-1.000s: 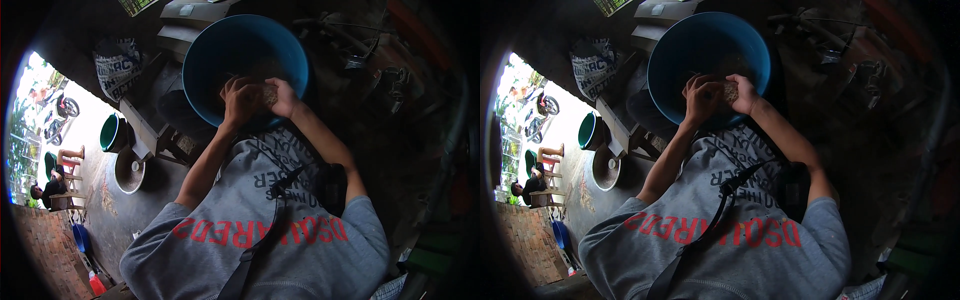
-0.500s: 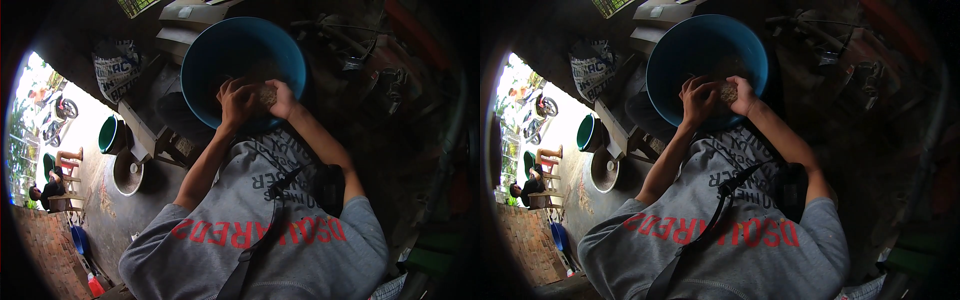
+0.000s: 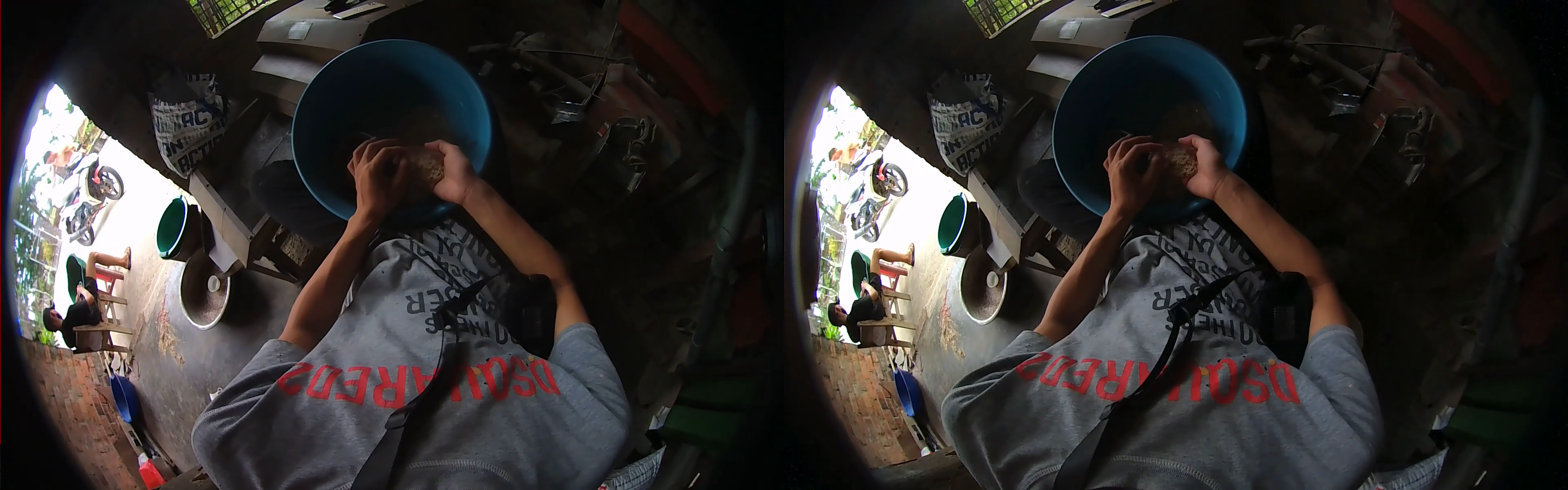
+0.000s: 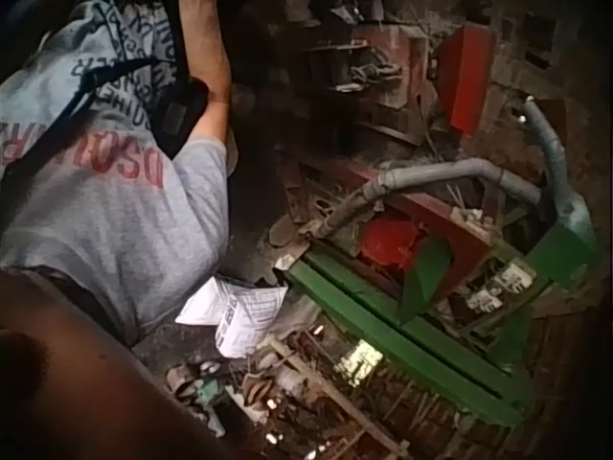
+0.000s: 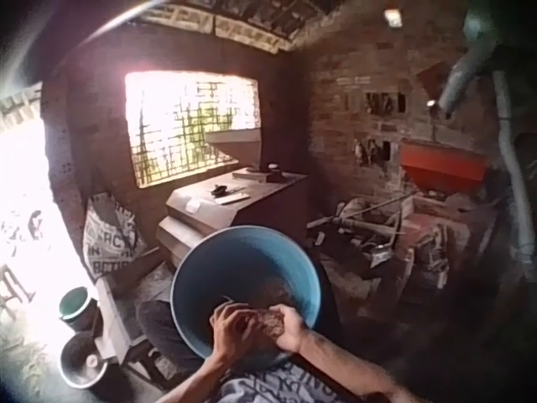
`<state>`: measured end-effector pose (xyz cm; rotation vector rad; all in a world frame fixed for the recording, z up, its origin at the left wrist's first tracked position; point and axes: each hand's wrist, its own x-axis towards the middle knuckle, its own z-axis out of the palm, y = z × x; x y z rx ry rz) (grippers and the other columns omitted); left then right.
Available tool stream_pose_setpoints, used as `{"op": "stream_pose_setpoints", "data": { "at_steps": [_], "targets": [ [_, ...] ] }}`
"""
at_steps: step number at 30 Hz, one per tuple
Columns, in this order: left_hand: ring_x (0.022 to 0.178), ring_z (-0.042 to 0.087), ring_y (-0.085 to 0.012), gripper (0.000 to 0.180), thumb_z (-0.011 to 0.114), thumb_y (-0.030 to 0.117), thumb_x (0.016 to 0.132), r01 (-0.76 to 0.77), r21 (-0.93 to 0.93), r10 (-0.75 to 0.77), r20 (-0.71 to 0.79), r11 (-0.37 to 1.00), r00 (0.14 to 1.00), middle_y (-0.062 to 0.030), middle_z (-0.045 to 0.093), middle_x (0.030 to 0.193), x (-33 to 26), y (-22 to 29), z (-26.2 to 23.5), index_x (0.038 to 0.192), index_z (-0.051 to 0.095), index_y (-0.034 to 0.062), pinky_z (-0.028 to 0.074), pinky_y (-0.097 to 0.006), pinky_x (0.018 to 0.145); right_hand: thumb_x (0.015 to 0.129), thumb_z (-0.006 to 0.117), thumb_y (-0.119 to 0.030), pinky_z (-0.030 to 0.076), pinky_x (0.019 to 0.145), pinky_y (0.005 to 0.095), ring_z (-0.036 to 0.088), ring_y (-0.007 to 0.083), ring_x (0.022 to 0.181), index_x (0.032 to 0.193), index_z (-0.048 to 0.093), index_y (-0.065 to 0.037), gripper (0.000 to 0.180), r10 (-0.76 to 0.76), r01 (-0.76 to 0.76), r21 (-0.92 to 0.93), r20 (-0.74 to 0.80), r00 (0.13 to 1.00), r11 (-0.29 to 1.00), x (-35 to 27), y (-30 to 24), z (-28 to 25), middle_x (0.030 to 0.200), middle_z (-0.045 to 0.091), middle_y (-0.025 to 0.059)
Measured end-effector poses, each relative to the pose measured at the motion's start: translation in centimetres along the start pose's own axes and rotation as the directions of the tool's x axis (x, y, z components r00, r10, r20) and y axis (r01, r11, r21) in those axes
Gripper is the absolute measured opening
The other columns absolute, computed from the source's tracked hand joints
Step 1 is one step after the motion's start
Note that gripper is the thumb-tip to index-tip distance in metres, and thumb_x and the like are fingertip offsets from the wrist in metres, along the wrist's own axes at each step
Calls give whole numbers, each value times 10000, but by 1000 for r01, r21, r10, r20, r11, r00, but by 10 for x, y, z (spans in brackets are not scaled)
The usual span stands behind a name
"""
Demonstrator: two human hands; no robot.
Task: Sorting through grains in a bowl to remove impurities or separate different types by hand.
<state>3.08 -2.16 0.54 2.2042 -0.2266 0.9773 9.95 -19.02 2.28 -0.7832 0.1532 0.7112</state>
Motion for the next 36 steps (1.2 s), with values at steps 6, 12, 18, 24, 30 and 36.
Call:
{"op": "stream_pose_setpoints", "data": {
  "at_steps": [6,12,18,24,30,36],
  "targets": [
    [1345,500,-321,233,770,251,860,-47,92,40,74,995,996,-50,693,1287,-1,1,2,1086,804,213,329,-467,1140,1023,496,-290,557,968,434,696,256,1039,1151,649,-81,288,20,-19,-15,77,997,1000,7,1,-12,1131,720,97],
    [1373,470,-336,277,777,248,848,-49,101,39,96,994,995,-50,666,1342,-2,2,2,1124,802,256,319,-474,1152,1024,470,-263,558,948,448,692,258,1002,1113,646,-83,267,18,-17,-9,96,995,1000,2,1,-7,1069,714,93],
    [1384,459,-341,307,782,244,844,-45,119,32,113,992,993,-55,653,1360,-2,0,3,1149,796,274,317,-477,1149,1029,463,-257,582,898,429,699,244,969,1087,643,-87,255,36,-34,-23,100,994,999,5,0,-9,1033,715,80],
    [1359,485,-343,321,803,234,828,-58,115,46,105,992,993,-69,657,1347,-2,-3,5,1147,793,269,318,-484,1142,1034,457,-251,595,859,419,705,240,938,1077,642,-83,254,64,-64,-8,126,990,998,11,-1,-13,1016,717,79],
    [1348,499,-341,286,805,190,832,-78,63,72,83,995,994,-66,667,1328,-1,3,5,1112,800,251,335,-481,1138,1033,460,-253,588,876,425,703,241,952,1077,641,-76,257,44,-39,-53,107,993,998,5,0,-7,1027,719,89],
    [1330,535,-323,269,807,177,837,-111,41,108,71,993,992,-52,684,1322,0,0,6,1097,806,246,363,-474,1124,1031,463,-267,578,904,447,700,247,979,1095,649,-76,275,59,-56,-29,95,994,998,3,-1,-7,1051,720,95]
  ]
}}
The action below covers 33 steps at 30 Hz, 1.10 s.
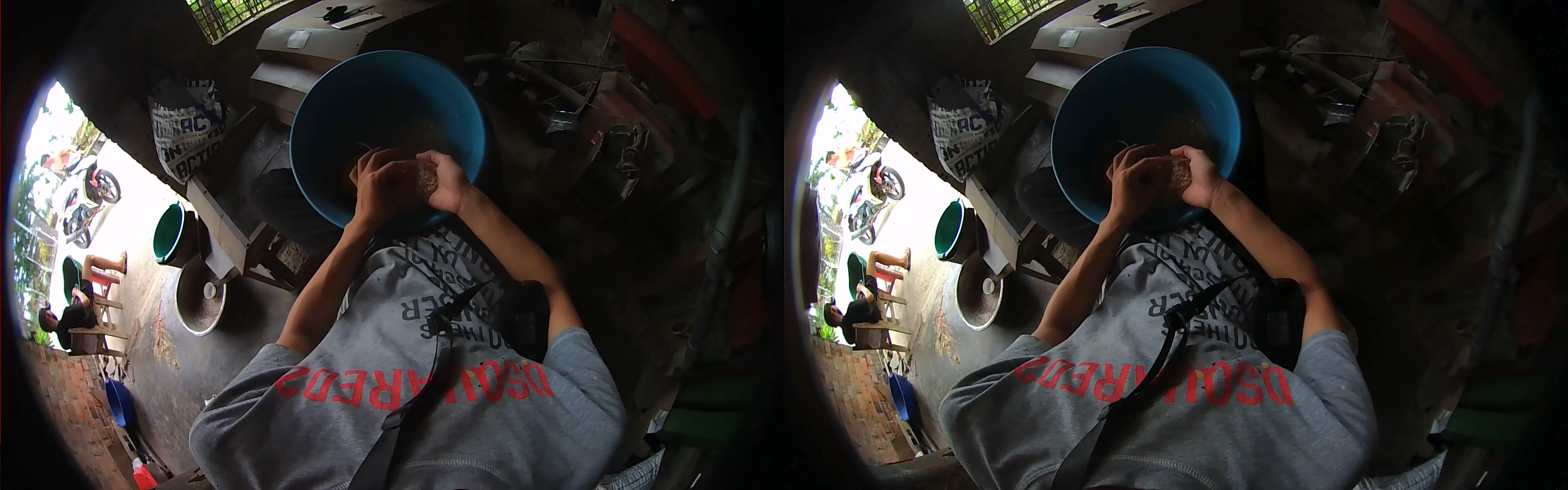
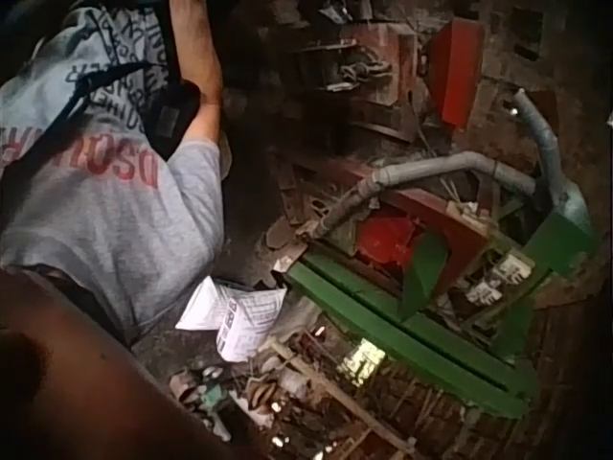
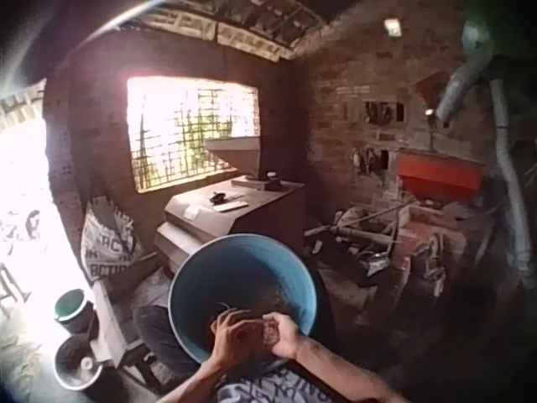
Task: Sorting through grains in a bowl to remove impurities or separate different types by hand.
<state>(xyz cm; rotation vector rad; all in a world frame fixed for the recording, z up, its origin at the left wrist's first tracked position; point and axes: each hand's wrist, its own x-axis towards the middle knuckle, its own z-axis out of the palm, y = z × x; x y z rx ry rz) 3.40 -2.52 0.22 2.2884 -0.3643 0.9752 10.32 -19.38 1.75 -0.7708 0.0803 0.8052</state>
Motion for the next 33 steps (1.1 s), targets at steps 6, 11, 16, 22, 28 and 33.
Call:
{"op": "stream_pose_setpoints", "data": {
  "at_steps": [6,11,16,22,28,33],
  "targets": [
    [1253,606,-272,247,806,148,831,-10,-52,7,-57,999,998,-22,752,1172,0,-6,-3,1072,808,199,416,-446,1087,1025,453,-287,565,946,462,700,271,1012,1116,663,-72,314,4,-5,-19,-75,997,1000,-6,0,10,1111,726,112],
    [1158,658,-240,209,792,113,842,48,-60,-50,-36,997,998,-33,768,1086,3,-2,-4,1046,801,154,432,-418,1074,1028,410,-281,566,978,476,702,298,1062,1191,641,-28,379,0,2,44,-41,999,999,3,-1,1,1159,720,152],
    [1054,711,-248,202,764,114,883,175,-445,-342,-329,878,880,-52,774,1073,0,-11,-5,1085,779,116,417,-439,1111,1032,344,-257,552,1032,488,681,344,1163,1309,589,48,480,-1,-5,88,60,998,996,1,0,5,1272,686,226],
    [1365,527,-317,252,752,180,886,178,-60,-187,-245,982,951,-82,678,1352,-3,-12,-6,1135,792,182,352,-472,1165,1029,358,-273,545,1021,487,688,331,1131,1281,614,11,458,-29,27,64,26,999,998,2,1,2,1233,706,187],
    [1436,429,-350,227,769,328,846,124,49,-122,-30,991,992,-64,656,1384,-2,2,-4,1051,817,244,235,-496,1181,1017,418,-295,558,954,458,699,276,1037,1161,675,-68,372,-61,62,35,-35,998,997,10,1,-11,1130,735,107],
    [1391,479,-325,194,789,291,833,148,64,-147,-25,987,989,-33,684,1328,-6,-3,-4,1017,809,232,297,-472,1153,1013,429,-291,562,948,450,701,270,1030,1150,677,-74,357,-72,75,33,-71,995,997,6,4,2,1118,737,100]
  ]
}}
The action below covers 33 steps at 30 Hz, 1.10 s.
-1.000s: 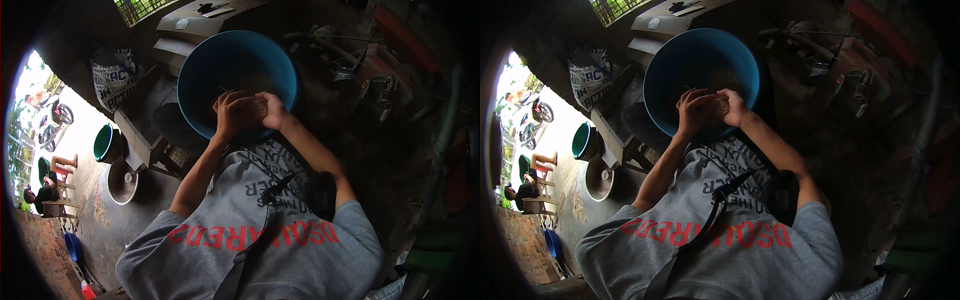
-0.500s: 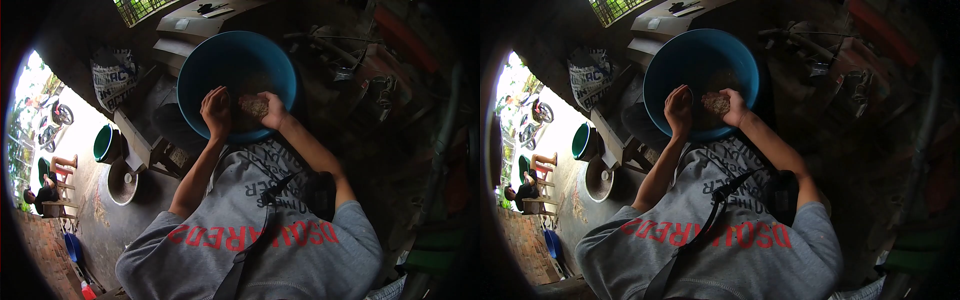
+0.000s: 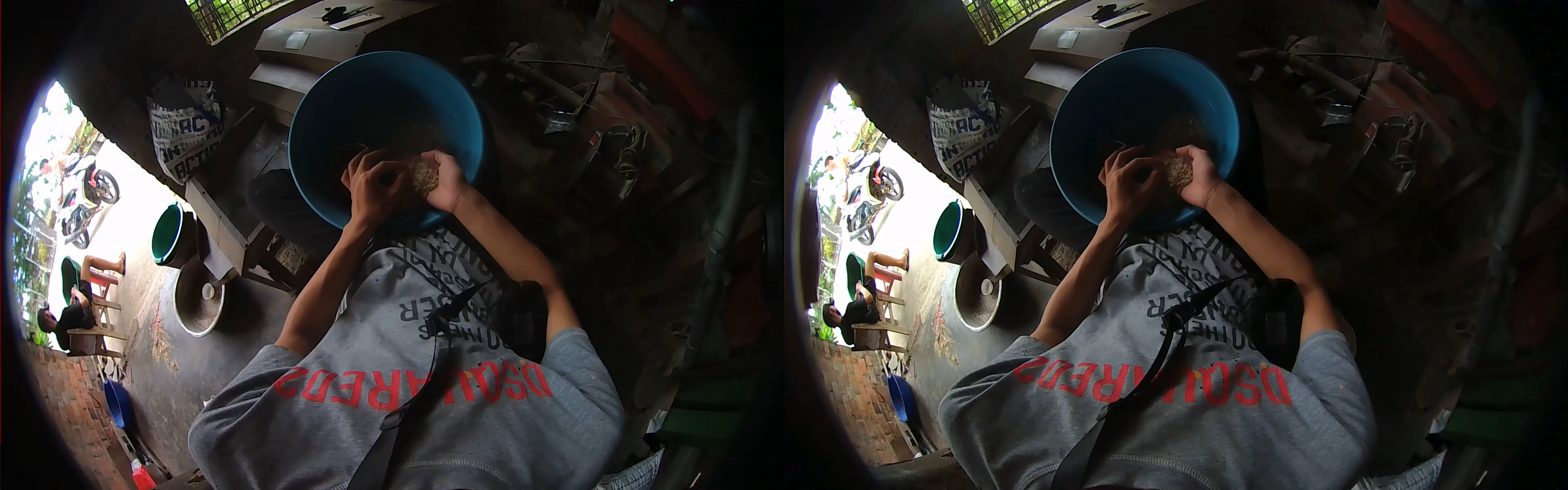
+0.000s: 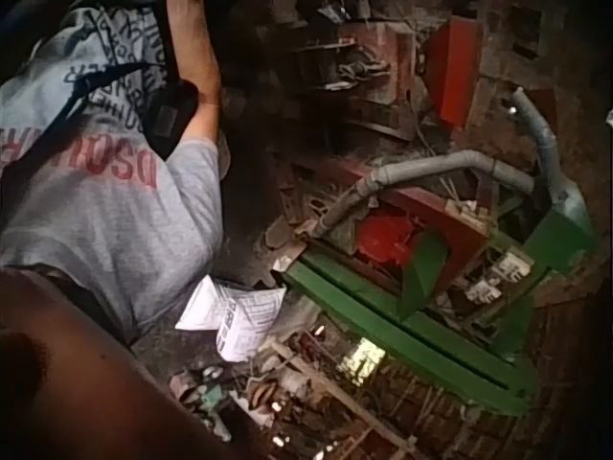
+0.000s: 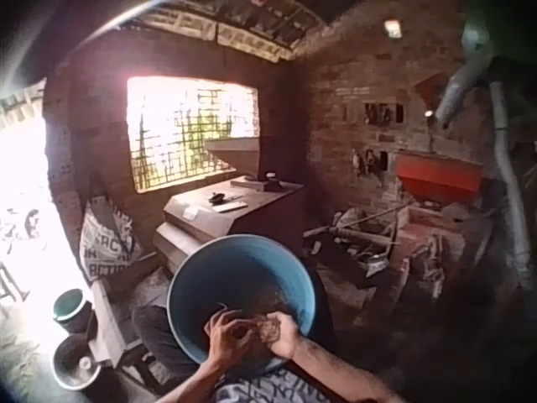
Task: Sorting through grains in a bowl to remove impurities or separate different types by hand.
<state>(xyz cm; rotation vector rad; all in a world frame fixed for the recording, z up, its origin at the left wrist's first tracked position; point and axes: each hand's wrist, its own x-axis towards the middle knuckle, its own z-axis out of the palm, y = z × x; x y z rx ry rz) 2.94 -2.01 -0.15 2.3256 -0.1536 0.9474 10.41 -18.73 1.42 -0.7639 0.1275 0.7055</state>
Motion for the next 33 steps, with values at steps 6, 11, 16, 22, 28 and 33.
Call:
{"op": "stream_pose_setpoints", "data": {
  "at_steps": [6,11,16,22,28,33],
  "targets": [
    [1322,546,-303,178,776,241,859,-11,-110,3,-65,994,998,-40,711,1275,7,1,2,1027,791,183,327,-461,1137,1021,420,-283,557,969,457,698,272,1048,1160,671,-69,358,-11,11,-7,16,1000,1000,0,-3,-4,1125,734,107],
    [1279,570,-292,173,767,249,878,59,-110,-69,-90,992,994,-36,721,1244,6,-1,1,1036,792,183,338,-456,1125,1024,421,-277,553,975,458,697,272,1050,1163,666,-55,359,3,-3,12,27,1000,1000,-3,-3,-1,1118,731,116],
    [1262,570,-290,198,774,283,874,24,-10,-25,-62,1000,998,-33,723,1229,5,7,1,1046,802,188,344,-445,1108,1021,422,-274,559,957,451,696,269,1038,1164,668,-52,362,10,-11,22,39,999,1000,1,-3,-7,1118,729,113],
    [1273,559,-296,205,760,296,892,40,-20,-40,-11,999,999,-40,719,1232,4,0,4,1057,803,183,345,-451,1100,1017,424,-276,563,947,444,695,266,1035,1165,669,-53,362,16,-17,2,91,996,1000,6,-3,-11,1126,726,106],
    [1299,541,-298,202,727,272,918,102,-73,-102,11,992,995,-60,702,1270,5,-1,3,1082,798,179,332,-465,1123,1012,426,-270,559,950,443,691,264,1040,1155,680,-56,361,8,-7,-4,62,998,1000,2,-3,-6,1130,724,102],
    [1290,531,-319,203,741,280,886,-32,-42,31,-25,999,999,-61,699,1263,5,10,-2,1053,816,191,316,-457,1126,1006,442,-267,558,949,441,693,269,1029,1151,682,-58,350,-22,22,4,3,1000,1000,1,-2,-5,1107,728,98]
  ]
}}
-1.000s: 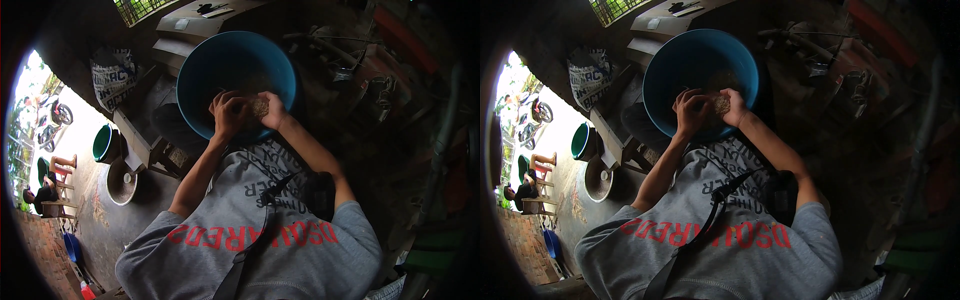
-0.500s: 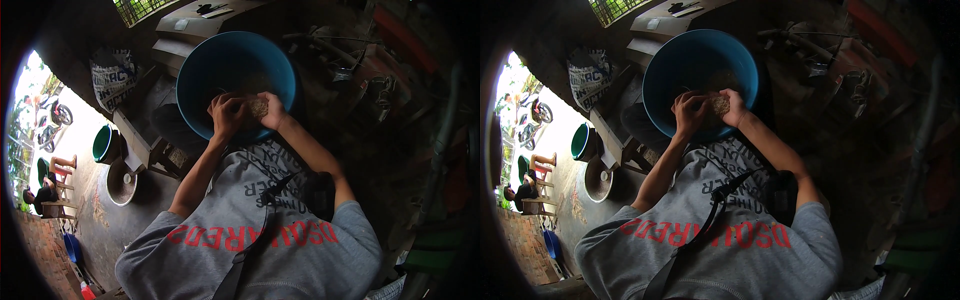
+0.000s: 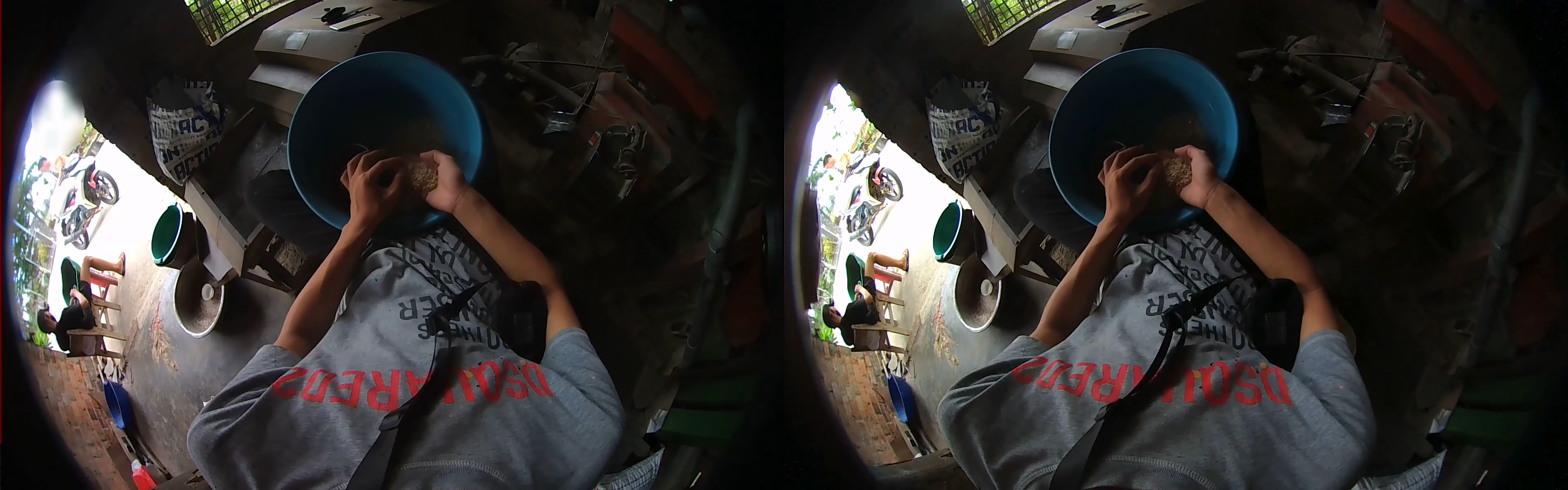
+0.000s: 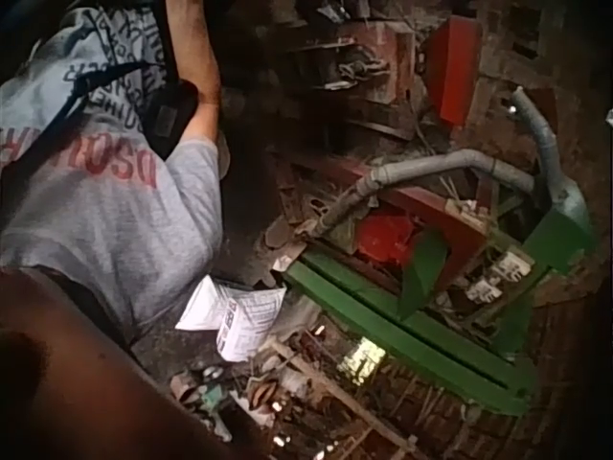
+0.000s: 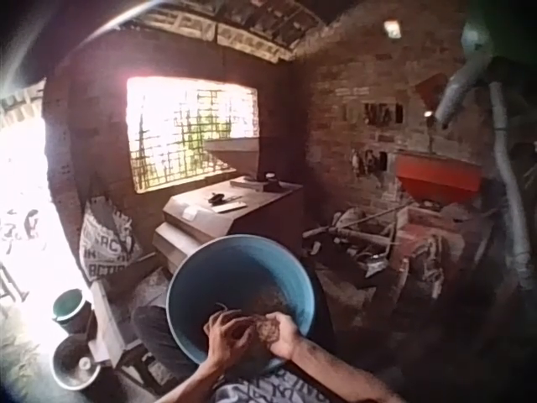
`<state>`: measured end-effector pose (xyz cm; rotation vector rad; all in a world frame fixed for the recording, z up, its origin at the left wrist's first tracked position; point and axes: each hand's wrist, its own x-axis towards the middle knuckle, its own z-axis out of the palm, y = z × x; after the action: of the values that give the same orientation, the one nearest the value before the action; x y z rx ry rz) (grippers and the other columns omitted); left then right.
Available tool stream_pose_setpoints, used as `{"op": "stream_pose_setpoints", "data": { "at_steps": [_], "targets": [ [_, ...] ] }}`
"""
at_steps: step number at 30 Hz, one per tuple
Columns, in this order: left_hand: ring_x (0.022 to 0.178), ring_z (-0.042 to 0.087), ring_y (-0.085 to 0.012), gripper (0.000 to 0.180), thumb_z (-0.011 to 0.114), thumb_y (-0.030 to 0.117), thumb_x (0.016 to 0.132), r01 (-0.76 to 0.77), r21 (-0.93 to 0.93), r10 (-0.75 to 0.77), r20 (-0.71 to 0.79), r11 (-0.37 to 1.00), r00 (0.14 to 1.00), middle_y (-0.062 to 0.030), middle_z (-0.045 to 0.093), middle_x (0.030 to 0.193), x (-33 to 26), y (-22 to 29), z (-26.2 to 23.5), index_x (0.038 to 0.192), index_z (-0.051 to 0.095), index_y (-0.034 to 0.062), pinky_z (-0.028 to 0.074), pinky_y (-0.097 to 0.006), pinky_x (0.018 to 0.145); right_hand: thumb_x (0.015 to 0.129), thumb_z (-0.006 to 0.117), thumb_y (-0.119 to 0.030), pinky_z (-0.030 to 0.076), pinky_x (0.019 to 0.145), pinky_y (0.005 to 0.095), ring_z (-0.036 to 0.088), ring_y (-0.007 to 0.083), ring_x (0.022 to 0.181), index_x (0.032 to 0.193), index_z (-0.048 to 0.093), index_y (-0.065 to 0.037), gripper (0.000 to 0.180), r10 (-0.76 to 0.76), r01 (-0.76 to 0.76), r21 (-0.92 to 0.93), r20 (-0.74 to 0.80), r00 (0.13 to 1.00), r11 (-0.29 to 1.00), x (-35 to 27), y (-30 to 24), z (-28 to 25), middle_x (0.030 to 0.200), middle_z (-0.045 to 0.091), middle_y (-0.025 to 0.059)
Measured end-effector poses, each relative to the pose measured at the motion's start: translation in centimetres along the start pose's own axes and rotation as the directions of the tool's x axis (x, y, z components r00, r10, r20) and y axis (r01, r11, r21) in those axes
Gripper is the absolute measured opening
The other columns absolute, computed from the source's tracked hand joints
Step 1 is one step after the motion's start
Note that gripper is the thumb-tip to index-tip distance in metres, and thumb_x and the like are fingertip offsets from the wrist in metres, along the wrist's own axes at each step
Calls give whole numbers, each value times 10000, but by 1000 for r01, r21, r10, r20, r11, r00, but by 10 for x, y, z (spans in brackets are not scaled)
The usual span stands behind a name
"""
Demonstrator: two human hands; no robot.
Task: Sorting through grains in a bowl to remove impurities or separate different types by hand.
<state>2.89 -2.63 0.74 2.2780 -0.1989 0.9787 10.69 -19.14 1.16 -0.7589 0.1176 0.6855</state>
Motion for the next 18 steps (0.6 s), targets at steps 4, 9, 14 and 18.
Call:
{"op": "stream_pose_setpoints", "data": {
  "at_steps": [4,9,14,18],
  "targets": [
    [1308,538,-294,224,788,301,862,23,47,-24,6,999,1000,-45,694,1291,-2,-5,2,1076,819,243,337,-456,1125,1000,456,-261,571,921,432,699,264,997,1131,684,-65,327,11,-11,10,-5,1000,1000,0,1,1,1088,731,92],
    [1271,562,-287,203,829,265,836,7,70,-7,-5,997,1000,-25,706,1262,-4,-10,5,1036,821,227,367,-453,1094,997,459,-256,580,906,430,702,262,985,1096,682,-72,306,12,-12,4,-29,1000,1000,6,1,-4,1086,731,91],
    [1246,579,-287,158,784,209,892,-17,59,20,-40,998,999,-28,713,1241,1,-11,8,1047,805,185,395,-446,1073,1002,429,-262,577,943,445,706,277,1009,1151,668,-49,353,19,-20,18,44,999,1000,7,0,-6,1107,729,112],
    [1252,567,-301,207,749,132,879,75,-180,-96,-112,981,989,-25,707,1244,1,-22,5,1081,776,162,382,-461,1079,1011,396,-267,569,978,457,705,290,1045,1205,650,-30,398,63,-65,23,89,994,998,0,-1,3,1142,727,136]
  ]
}}
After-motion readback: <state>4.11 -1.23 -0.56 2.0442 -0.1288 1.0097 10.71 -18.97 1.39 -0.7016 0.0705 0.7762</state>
